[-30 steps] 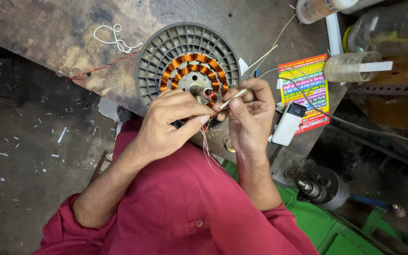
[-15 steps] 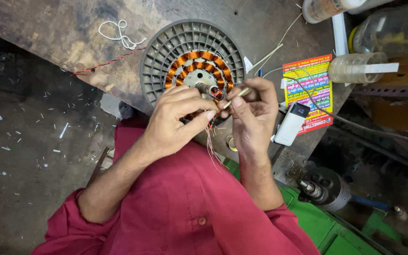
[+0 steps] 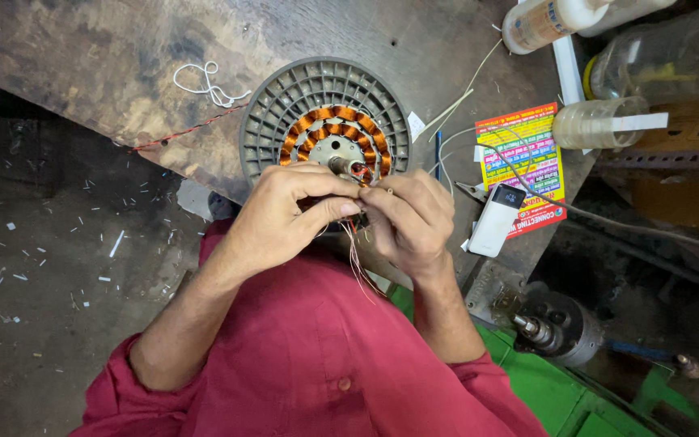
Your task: The person works on a motor stator, using shears to cut wires and a wooden stick to manipulate the copper windings. They strip wire insulation and insert the stick into the stator slots to adjust the coils.
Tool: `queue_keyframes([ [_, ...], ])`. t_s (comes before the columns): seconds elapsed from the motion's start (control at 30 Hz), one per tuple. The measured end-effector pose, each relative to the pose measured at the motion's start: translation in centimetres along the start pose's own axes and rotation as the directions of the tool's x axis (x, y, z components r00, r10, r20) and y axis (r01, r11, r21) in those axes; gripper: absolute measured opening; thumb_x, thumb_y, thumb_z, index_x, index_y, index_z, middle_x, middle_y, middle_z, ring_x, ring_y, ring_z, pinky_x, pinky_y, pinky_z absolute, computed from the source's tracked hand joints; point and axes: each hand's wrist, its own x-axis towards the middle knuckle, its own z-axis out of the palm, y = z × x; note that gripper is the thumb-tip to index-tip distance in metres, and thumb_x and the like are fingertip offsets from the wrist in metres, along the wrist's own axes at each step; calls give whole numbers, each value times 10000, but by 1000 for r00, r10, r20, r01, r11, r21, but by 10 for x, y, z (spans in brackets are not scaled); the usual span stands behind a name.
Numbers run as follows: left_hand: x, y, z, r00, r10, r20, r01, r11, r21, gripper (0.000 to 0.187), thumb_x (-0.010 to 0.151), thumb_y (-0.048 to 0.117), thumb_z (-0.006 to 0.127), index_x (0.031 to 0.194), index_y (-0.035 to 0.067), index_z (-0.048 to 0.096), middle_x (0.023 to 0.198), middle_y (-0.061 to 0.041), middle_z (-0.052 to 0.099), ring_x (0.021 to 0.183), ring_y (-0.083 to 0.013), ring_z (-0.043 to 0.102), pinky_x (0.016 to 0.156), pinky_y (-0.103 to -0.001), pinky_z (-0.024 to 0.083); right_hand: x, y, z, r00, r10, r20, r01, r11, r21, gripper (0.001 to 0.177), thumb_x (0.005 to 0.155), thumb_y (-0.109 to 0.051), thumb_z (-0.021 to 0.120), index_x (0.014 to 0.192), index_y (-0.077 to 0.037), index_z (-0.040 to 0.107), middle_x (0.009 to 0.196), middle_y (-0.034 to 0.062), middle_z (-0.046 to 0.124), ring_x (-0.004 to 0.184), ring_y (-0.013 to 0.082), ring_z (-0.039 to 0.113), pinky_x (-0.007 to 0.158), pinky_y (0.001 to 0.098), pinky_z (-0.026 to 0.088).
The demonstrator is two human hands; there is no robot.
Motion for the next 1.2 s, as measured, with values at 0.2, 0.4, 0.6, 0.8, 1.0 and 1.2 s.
queue_keyframes([
  [0.2, 1, 2, -2, 998, 62, 26, -64, 995, 82, 129, 923, 134, 738, 992, 29, 767, 906, -99, 752, 839, -228, 730, 767, -345, 556, -11, 16, -4, 997, -25, 70, 25, 1000, -6, 253, 725, 44, 796, 926, -12, 652, 906, 116, 625, 763, 276, 626, 666, 389, 489],
  [0.4, -2, -2, 2, 999, 20, -28, -19, 999, 51, 104, 889, 111, 743, 942, 23, 752, 809, -75, 702, 761, -187, 698, 712, -334, 533, -40, 34, -8, 852, 497, -163, -395, 816, 422, 87, 959, 23, 654, 1022, -31, 627, 1023, 73, 608, 848, 173, 586, 737, 291, 479],
  [0.6, -3, -3, 10, 996, 34, -86, -32, 999, 22, 86, 862, 84, 749, 928, 29, 746, 783, -53, 655, 724, -169, 645, 677, -320, 495, -43, 23, 7, 641, 760, 106, -428, 238, 872, 298, 1025, -31, 677, 1317, 9, 632, 1081, 122, 719, 897, 174, 660, 766, 283, 510],
  [0.8, -4, -3, 13, 992, 39, -124, -35, 999, 35, 87, 864, 97, 761, 936, 47, 757, 768, -48, 630, 724, -172, 612, 697, -322, 471, -48, 7, 18, 598, 783, 170, -341, 57, 938, 395, 1011, 18, 708, 1379, -5, 565, 1062, 181, 739, 928, 270, 739, 682, 316, 579],
  [1.0, -4, -3, 14, 989, 67, -133, -62, 997, 38, 89, 872, 107, 762, 950, 64, 766, 772, -30, 637, 740, -167, 618, 740, -329, 468, -53, 4, 18, 597, 785, 165, -312, 37, 949, 291, 1022, 18, 689, 1291, -4, 580, 1079, 183, 740, 925, 293, 751, 676, 340, 601],
  [1.2, -4, -4, 14, 991, 58, -122, -50, 996, 69, 86, 867, 107, 759, 942, 67, 774, 745, -31, 629, 724, -178, 607, 733, -335, 456, -53, 2, 18, 615, 780, 113, -336, 130, 933, 289, 1018, 14, 702, 1278, -11, 580, 1082, 175, 742, 931, 293, 753, 683, 351, 599],
])
